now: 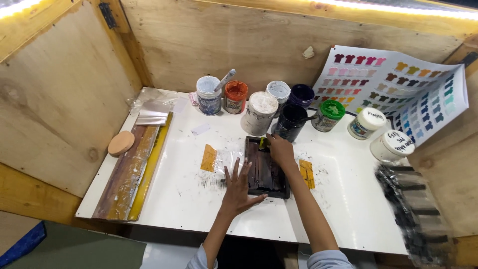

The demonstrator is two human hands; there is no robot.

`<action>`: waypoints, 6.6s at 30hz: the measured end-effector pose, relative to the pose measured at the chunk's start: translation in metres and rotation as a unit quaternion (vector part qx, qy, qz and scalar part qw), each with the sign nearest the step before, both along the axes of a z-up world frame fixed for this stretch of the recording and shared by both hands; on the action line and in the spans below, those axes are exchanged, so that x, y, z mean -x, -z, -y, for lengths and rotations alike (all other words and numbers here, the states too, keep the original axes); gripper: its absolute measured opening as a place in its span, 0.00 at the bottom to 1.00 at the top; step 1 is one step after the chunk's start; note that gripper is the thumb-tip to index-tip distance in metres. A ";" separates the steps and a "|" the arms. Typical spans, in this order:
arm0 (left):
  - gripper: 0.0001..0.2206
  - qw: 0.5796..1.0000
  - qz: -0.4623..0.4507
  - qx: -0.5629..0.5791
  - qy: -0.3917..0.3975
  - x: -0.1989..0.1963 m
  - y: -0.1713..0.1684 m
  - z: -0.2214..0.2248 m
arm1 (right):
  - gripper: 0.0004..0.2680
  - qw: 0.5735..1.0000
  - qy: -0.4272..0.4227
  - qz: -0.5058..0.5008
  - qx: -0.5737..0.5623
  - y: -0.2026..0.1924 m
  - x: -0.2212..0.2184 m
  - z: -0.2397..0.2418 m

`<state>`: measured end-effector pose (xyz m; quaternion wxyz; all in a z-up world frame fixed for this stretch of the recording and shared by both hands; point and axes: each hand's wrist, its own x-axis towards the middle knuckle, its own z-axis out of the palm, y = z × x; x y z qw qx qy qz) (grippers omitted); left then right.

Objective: Cleaning ink residue from a screen printing frame using a scraper and a cloth at a workbench.

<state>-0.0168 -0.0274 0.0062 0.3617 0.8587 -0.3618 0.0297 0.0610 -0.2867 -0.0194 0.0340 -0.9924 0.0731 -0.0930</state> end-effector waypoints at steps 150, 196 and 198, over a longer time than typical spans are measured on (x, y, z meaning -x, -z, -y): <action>0.52 0.998 -0.032 0.041 -0.047 0.008 0.010 0.010 | 0.09 0.999 -0.012 0.030 -0.008 -0.032 0.114 -0.064; 0.52 0.997 -0.027 0.027 -0.062 0.007 0.013 0.010 | 0.09 0.990 0.052 0.038 -0.127 -0.023 0.012 0.003; 0.52 0.997 -0.030 0.034 -0.059 0.007 0.015 0.011 | 0.09 0.993 0.070 0.030 -0.087 -0.020 0.009 0.010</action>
